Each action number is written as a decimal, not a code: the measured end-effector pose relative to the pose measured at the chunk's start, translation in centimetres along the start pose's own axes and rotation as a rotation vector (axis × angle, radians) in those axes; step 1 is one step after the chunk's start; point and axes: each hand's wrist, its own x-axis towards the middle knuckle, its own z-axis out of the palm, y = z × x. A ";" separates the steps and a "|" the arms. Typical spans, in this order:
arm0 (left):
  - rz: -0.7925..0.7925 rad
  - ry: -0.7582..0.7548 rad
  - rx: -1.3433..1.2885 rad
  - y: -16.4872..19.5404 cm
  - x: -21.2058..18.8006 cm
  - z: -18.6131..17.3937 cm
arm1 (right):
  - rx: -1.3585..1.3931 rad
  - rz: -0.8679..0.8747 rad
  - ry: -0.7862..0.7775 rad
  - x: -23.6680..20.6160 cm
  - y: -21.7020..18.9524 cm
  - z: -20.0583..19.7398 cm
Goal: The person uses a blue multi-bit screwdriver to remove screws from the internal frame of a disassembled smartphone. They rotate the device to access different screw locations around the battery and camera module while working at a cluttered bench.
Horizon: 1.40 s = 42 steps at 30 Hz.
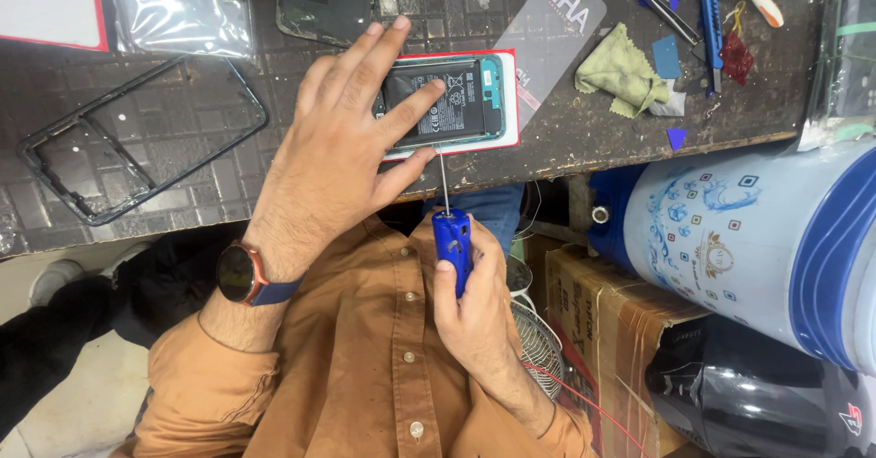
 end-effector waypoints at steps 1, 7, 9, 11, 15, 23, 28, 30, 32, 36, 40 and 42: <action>0.001 0.003 0.000 0.0 0.0 0.0 | 0.039 0.043 -0.013 0.0 0.0 0.0; -0.001 0.002 0.001 0.0 0.0 0.1 | 0.125 0.183 -0.052 -0.2 0.2 -0.1; 0.001 0.000 0.004 0.0 -0.1 0.1 | 0.110 0.191 -0.059 -0.1 0.1 -0.2; 0.000 -0.002 0.009 0.0 0.0 0.0 | 0.102 0.177 -0.055 -0.1 0.1 -0.3; 0.002 -0.002 0.017 0.1 0.0 0.0 | 0.098 0.146 -0.052 0.0 0.0 -0.4; 0.006 -0.001 0.003 0.0 -0.1 -0.1 | 0.051 0.071 -0.051 0.0 0.0 -0.3; 0.004 -0.004 -0.020 0.0 0.0 -0.2 | 0.017 0.037 -0.028 0.0 0.3 0.0; 0.003 -0.012 -0.042 0.0 -0.1 -0.3 | 0.026 0.046 -0.027 0.0 0.4 0.1; -0.001 -0.020 -0.051 0.0 -0.1 -0.3 | 0.026 0.047 -0.029 0.0 0.5 0.2; -0.011 -0.019 -0.046 0.0 0.0 -0.2 | 0.006 0.015 -0.014 0.0 0.6 0.4; -0.012 -0.029 -0.062 0.0 -0.1 -0.3 | 0.031 0.020 -0.013 0.0 0.8 0.5; -0.007 -0.028 -0.067 0.0 0.0 -0.3 | 0.034 0.018 -0.010 0.0 0.8 0.5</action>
